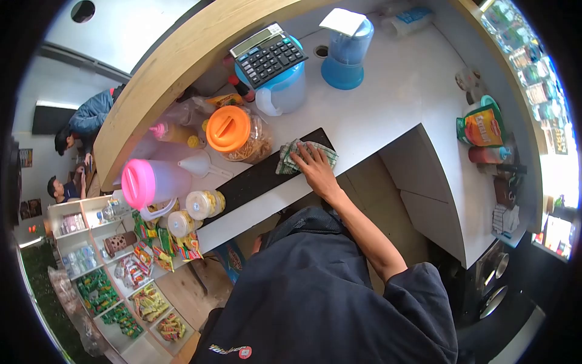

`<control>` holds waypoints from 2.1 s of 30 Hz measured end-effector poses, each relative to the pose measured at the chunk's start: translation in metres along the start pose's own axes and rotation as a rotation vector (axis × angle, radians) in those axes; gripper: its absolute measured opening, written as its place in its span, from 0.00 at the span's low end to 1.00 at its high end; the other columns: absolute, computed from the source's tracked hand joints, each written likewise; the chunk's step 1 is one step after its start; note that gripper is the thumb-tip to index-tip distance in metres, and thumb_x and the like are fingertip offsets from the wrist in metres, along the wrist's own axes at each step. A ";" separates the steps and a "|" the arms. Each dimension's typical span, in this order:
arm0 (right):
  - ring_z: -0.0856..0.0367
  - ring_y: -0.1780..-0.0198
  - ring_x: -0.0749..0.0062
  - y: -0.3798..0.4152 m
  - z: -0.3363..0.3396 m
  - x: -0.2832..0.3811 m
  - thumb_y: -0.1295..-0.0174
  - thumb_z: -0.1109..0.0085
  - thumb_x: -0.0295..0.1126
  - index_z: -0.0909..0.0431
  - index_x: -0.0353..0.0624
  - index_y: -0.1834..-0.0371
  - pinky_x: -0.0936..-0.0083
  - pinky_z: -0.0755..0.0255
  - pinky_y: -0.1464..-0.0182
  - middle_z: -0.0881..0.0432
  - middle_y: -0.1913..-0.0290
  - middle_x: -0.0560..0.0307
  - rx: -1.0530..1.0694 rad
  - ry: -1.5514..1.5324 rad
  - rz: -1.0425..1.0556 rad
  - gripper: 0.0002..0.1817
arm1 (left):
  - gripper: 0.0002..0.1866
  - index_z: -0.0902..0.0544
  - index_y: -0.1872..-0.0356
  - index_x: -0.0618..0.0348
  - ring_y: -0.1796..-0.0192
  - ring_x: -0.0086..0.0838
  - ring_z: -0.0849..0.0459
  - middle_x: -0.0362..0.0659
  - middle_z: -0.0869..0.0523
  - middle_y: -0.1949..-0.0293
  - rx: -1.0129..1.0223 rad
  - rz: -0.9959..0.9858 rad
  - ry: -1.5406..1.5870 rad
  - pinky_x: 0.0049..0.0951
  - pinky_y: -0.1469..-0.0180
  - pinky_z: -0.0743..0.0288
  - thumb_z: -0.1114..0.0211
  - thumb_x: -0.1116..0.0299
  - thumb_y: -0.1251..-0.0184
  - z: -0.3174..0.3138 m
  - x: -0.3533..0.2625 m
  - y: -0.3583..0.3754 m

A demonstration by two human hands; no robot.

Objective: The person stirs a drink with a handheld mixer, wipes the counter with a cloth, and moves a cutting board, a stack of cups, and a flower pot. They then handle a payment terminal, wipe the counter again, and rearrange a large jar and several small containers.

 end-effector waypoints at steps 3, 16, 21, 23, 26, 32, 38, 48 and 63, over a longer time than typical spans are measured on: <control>0.55 0.17 0.42 0.006 -0.021 -0.002 0.43 0.44 0.23 0.45 0.55 0.19 0.42 0.56 0.20 0.50 0.17 0.47 0.179 0.050 0.022 0.44 | 0.22 0.16 0.42 0.63 0.47 0.40 0.13 0.54 0.11 0.49 -0.032 0.058 -0.007 0.36 0.43 0.23 0.44 0.57 0.24 -0.008 -0.006 0.012; 0.51 0.20 0.32 -0.008 -0.013 0.011 0.44 0.28 0.37 0.42 0.45 0.21 0.43 0.51 0.22 0.45 0.20 0.36 0.330 -0.032 -0.013 0.47 | 0.13 0.18 0.46 0.65 0.54 0.31 0.12 0.49 0.11 0.55 -0.656 -0.080 0.479 0.30 0.50 0.21 0.46 0.70 0.20 0.042 -0.088 0.085; 0.31 0.29 0.39 -0.033 0.001 0.086 0.44 0.28 0.34 0.32 0.38 0.29 0.55 0.34 0.29 0.28 0.30 0.38 0.389 -0.154 -0.032 0.39 | 0.14 0.21 0.42 0.66 0.52 0.30 0.14 0.47 0.13 0.54 -0.933 -0.259 0.606 0.29 0.48 0.22 0.41 0.70 0.22 0.105 -0.146 0.120; 0.26 0.32 0.43 -0.042 -0.005 0.124 0.45 0.27 0.33 0.30 0.38 0.31 0.58 0.30 0.32 0.24 0.33 0.40 0.420 -0.324 0.034 0.37 | 0.17 0.22 0.39 0.66 0.48 0.31 0.14 0.48 0.13 0.49 -1.001 -0.282 0.515 0.30 0.45 0.23 0.37 0.71 0.25 0.132 -0.167 0.125; 0.28 0.30 0.46 -0.063 -0.014 0.189 0.49 0.23 0.31 0.32 0.38 0.29 0.59 0.31 0.30 0.27 0.30 0.40 0.374 -0.464 0.215 0.41 | 0.26 0.26 0.33 0.65 0.39 0.35 0.17 0.51 0.17 0.40 -0.990 -0.476 0.472 0.33 0.41 0.23 0.30 0.72 0.31 0.174 -0.220 0.130; 0.31 0.27 0.45 -0.099 -0.048 0.252 0.53 0.20 0.29 0.38 0.40 0.24 0.59 0.34 0.27 0.30 0.28 0.39 0.354 -0.611 0.307 0.50 | 0.46 0.37 0.24 0.63 0.28 0.44 0.26 0.56 0.27 0.29 -0.840 -0.512 0.301 0.40 0.30 0.29 0.22 0.74 0.44 0.214 -0.247 0.099; 0.30 0.28 0.43 -0.106 -0.071 0.265 0.55 0.19 0.30 0.39 0.40 0.24 0.59 0.33 0.28 0.28 0.29 0.39 0.420 -0.682 0.221 0.52 | 0.52 0.38 0.23 0.62 0.26 0.38 0.28 0.54 0.26 0.29 -0.615 -0.502 0.355 0.38 0.26 0.33 0.19 0.75 0.51 0.226 -0.245 0.077; 0.24 0.32 0.46 -0.101 -0.049 0.267 0.60 0.19 0.26 0.33 0.40 0.27 0.60 0.28 0.33 0.23 0.34 0.41 0.290 -0.702 0.156 0.50 | 0.48 0.34 0.26 0.65 0.32 0.46 0.22 0.60 0.20 0.35 -0.547 -0.586 0.293 0.39 0.32 0.28 0.19 0.75 0.52 0.249 -0.272 0.099; 0.22 0.32 0.58 -0.328 0.115 0.395 0.56 0.20 0.27 0.33 0.31 0.29 0.63 0.31 0.27 0.21 0.35 0.40 0.056 -0.882 0.425 0.47 | 0.49 0.35 0.27 0.73 0.31 0.40 0.22 0.59 0.19 0.37 -0.691 -1.050 0.289 0.36 0.32 0.27 0.17 0.66 0.48 0.475 -0.465 0.114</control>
Point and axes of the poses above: each hand's wrist, its own y-axis away from the middle knuckle, its own z-axis out of the back of the hand, x = y × z, the point moved 7 cm from there along -y, towards the middle knuckle
